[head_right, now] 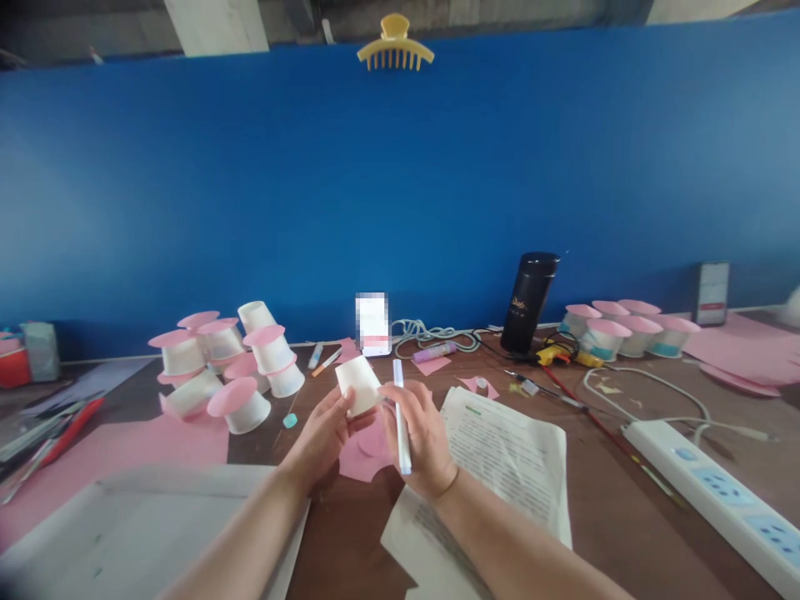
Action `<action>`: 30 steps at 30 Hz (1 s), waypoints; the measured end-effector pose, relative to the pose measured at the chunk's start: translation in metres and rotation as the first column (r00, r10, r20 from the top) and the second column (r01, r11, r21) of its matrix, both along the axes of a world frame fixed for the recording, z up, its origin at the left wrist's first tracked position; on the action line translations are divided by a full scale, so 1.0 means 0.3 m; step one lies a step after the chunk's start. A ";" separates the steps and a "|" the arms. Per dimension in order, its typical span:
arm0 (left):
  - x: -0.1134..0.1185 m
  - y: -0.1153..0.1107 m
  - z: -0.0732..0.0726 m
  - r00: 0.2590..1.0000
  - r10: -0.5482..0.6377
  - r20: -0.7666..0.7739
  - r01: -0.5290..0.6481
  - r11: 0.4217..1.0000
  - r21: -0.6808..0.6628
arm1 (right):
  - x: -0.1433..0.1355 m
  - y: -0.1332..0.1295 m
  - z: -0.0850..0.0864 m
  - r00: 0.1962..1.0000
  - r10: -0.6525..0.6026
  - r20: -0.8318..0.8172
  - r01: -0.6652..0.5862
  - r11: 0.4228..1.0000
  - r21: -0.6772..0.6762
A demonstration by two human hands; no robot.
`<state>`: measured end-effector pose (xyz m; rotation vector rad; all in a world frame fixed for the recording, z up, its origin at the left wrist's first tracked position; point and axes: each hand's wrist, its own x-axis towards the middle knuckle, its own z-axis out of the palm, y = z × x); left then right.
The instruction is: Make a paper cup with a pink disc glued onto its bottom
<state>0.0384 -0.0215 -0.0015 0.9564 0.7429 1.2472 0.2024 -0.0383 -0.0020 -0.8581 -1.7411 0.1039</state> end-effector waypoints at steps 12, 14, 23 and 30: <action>0.004 -0.006 -0.014 0.992 0.007 -0.125 -0.016 0.998 -0.066 | 0.005 0.034 -0.022 0.990 -0.062 0.129 0.059 0.998 0.021; 0.003 -0.008 -0.012 0.992 0.017 -0.126 -0.025 0.998 -0.062 | 0.003 0.033 -0.015 0.992 -0.071 0.100 0.070 0.997 0.016; 0.002 -0.002 0.015 0.939 0.264 -0.220 -0.268 0.963 0.014 | 0.011 0.051 -0.015 0.977 -0.167 -0.136 0.157 0.984 -0.079; 0.031 -0.057 0.060 0.903 0.155 -0.401 -0.135 0.988 0.078 | 0.019 0.086 -0.035 0.951 -0.255 -0.172 0.241 0.965 -0.100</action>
